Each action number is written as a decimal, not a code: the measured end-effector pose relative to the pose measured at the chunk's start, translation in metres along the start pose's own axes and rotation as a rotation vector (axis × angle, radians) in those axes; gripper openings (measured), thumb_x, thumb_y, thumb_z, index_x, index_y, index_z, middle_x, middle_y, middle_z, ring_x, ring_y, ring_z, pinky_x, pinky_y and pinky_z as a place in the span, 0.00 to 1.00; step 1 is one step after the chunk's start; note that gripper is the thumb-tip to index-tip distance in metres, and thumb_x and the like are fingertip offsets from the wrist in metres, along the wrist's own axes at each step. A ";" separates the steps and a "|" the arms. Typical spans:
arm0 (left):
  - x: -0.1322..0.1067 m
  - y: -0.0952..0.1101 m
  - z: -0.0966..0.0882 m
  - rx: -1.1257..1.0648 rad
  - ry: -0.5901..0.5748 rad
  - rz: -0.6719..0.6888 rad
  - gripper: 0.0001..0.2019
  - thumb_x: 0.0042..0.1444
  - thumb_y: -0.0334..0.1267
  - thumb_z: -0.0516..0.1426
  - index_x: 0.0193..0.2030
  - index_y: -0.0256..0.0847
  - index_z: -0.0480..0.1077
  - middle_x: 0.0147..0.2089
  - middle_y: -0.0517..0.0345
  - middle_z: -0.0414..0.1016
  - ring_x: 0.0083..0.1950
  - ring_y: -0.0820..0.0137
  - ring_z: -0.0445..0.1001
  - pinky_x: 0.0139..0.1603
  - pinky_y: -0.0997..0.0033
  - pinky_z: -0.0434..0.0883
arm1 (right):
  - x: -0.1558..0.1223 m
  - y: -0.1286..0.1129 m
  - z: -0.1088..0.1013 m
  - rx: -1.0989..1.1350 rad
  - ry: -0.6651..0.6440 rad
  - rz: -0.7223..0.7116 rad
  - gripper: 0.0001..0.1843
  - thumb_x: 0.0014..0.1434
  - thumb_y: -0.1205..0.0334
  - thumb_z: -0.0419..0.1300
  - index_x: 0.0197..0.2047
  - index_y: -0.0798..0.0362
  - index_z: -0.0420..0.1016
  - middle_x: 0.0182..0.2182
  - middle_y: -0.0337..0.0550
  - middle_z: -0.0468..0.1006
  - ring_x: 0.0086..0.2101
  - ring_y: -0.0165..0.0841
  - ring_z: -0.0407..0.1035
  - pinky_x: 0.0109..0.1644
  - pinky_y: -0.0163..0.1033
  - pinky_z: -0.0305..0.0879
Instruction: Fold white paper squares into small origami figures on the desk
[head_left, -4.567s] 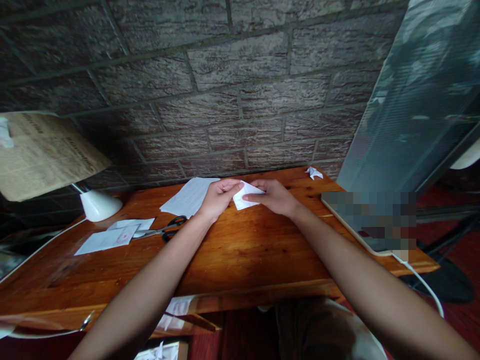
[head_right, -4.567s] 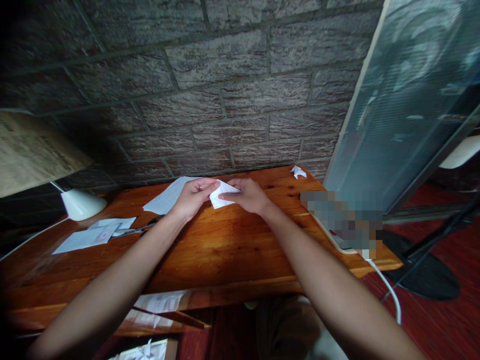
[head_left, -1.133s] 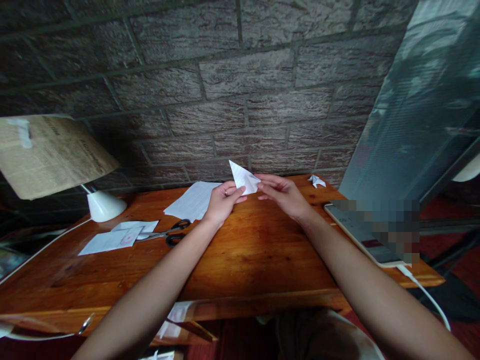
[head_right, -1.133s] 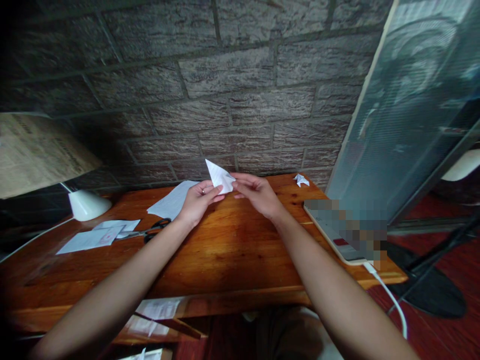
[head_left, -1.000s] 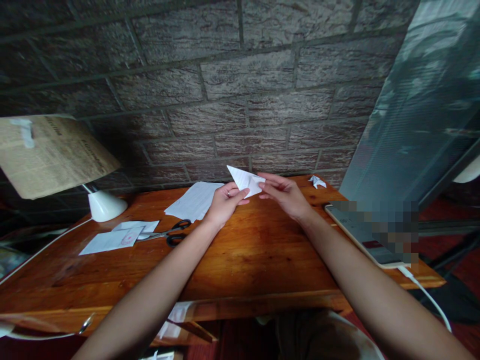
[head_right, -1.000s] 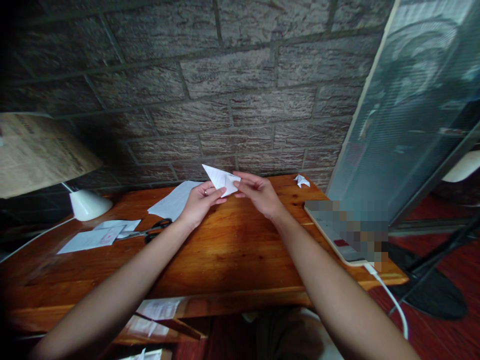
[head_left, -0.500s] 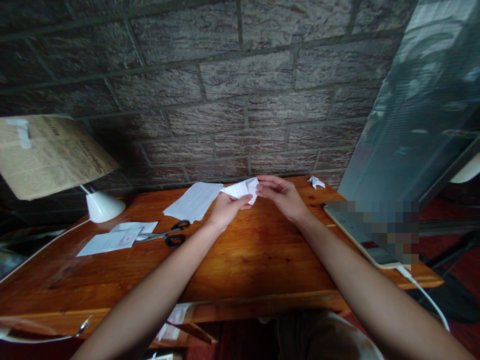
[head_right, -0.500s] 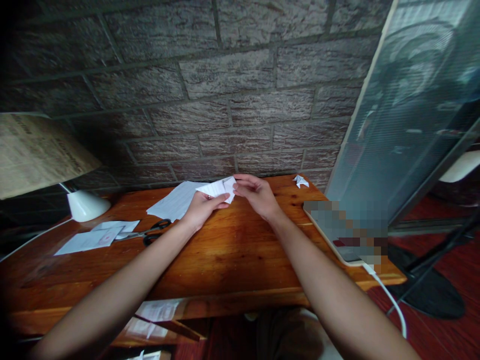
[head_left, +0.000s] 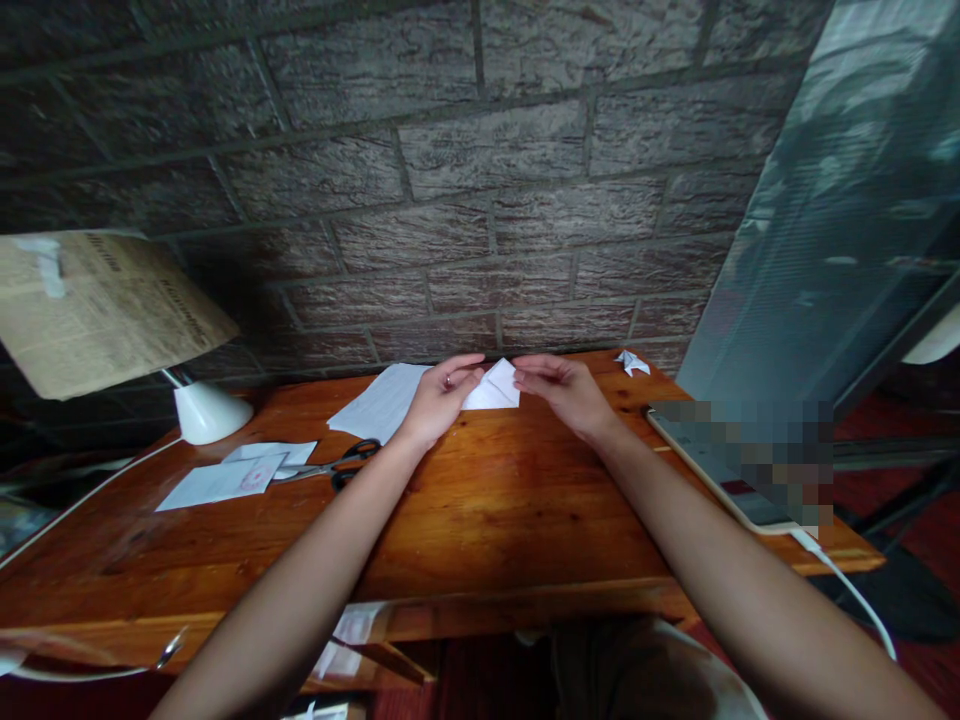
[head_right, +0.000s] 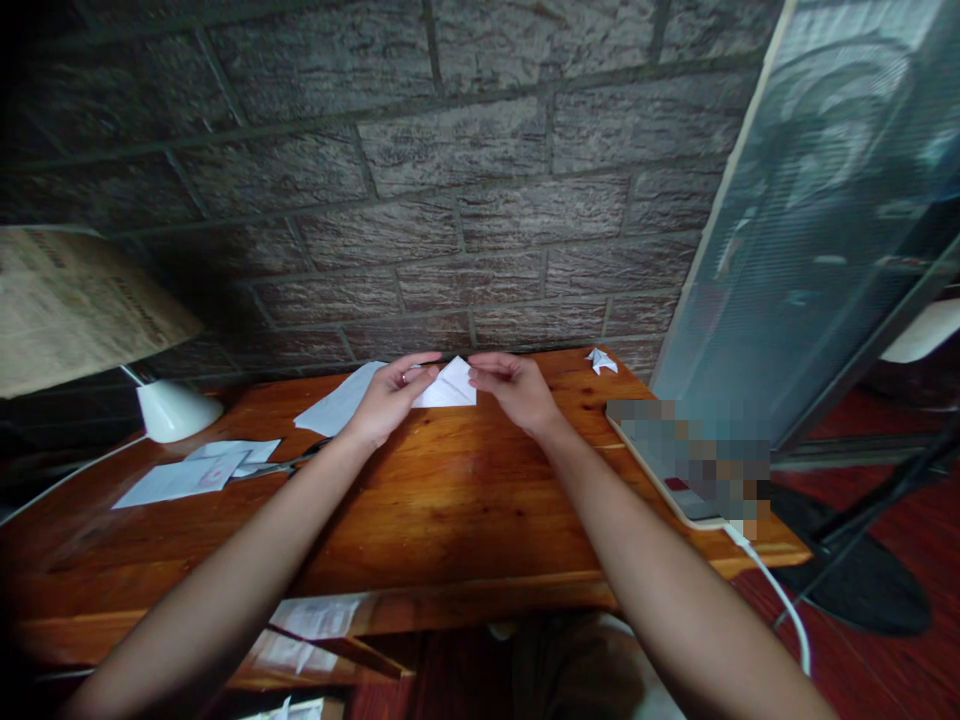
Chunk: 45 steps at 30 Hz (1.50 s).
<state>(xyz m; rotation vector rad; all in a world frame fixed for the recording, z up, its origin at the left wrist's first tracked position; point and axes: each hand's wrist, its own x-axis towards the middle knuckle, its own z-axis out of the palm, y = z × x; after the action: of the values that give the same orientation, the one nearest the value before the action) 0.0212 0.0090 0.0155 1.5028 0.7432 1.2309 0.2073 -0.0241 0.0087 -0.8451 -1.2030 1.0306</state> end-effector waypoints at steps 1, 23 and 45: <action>0.000 -0.001 0.000 0.024 -0.033 0.007 0.23 0.48 0.49 0.65 0.48 0.38 0.75 0.36 0.53 0.81 0.37 0.67 0.77 0.39 0.69 0.73 | 0.000 0.000 0.000 -0.013 0.007 0.003 0.19 0.40 0.57 0.74 0.37 0.53 0.80 0.35 0.42 0.83 0.36 0.32 0.75 0.51 0.45 0.70; 0.001 -0.010 0.001 -0.068 -0.071 -0.094 0.25 0.45 0.42 0.67 0.50 0.36 0.72 0.37 0.52 0.81 0.39 0.66 0.78 0.46 0.64 0.71 | -0.001 0.007 -0.005 -0.040 0.010 0.131 0.13 0.44 0.58 0.74 0.32 0.54 0.80 0.31 0.42 0.80 0.32 0.31 0.74 0.38 0.40 0.79; -0.004 -0.015 0.008 0.061 -0.075 0.171 0.16 0.46 0.40 0.66 0.42 0.39 0.73 0.39 0.55 0.79 0.40 0.68 0.76 0.45 0.69 0.70 | -0.005 0.004 0.004 0.034 -0.016 0.101 0.19 0.40 0.49 0.74 0.33 0.52 0.80 0.30 0.37 0.79 0.34 0.29 0.73 0.46 0.43 0.78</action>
<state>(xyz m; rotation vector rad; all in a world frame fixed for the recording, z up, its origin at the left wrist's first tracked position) 0.0298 0.0070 -0.0003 1.6817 0.6180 1.2801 0.2030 -0.0276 0.0042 -0.8798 -1.1625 1.1378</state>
